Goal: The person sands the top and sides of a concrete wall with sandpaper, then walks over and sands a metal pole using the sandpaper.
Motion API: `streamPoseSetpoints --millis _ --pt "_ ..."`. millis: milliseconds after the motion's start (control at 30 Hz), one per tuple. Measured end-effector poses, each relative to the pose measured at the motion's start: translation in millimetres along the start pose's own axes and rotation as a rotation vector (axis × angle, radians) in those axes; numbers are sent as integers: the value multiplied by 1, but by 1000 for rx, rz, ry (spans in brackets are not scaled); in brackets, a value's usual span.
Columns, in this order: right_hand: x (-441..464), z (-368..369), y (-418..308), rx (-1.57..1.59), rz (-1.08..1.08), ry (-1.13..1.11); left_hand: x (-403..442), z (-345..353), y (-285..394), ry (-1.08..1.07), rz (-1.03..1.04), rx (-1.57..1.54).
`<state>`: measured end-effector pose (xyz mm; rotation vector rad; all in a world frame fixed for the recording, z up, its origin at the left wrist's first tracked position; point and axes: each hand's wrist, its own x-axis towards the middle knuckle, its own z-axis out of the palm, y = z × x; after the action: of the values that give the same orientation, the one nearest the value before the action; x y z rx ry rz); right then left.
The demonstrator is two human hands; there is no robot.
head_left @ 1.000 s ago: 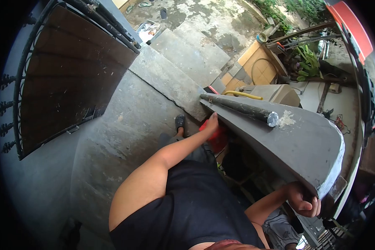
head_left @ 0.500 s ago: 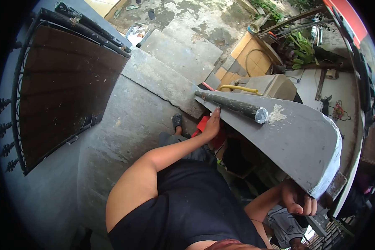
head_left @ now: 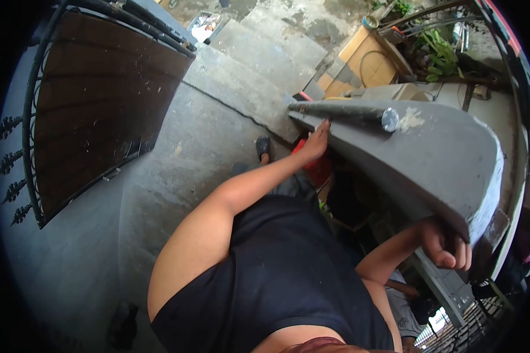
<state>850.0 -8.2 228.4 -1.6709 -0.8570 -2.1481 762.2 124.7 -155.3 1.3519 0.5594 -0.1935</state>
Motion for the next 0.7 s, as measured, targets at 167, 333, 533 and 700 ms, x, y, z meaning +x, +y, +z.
streamPoseSetpoints --millis 167,333,533,700 --pt "2 0 3 31 -70 17 32 3 -27 -37 16 0" --pt "7 -26 -21 407 194 -70 -8 -6 22 -85 49 -20" --pt "-91 -123 -126 736 1219 -1625 -2 -12 27 -21 0 87" --pt "-180 -203 -145 1004 1143 -2049 -10 -22 35 -98 36 166"
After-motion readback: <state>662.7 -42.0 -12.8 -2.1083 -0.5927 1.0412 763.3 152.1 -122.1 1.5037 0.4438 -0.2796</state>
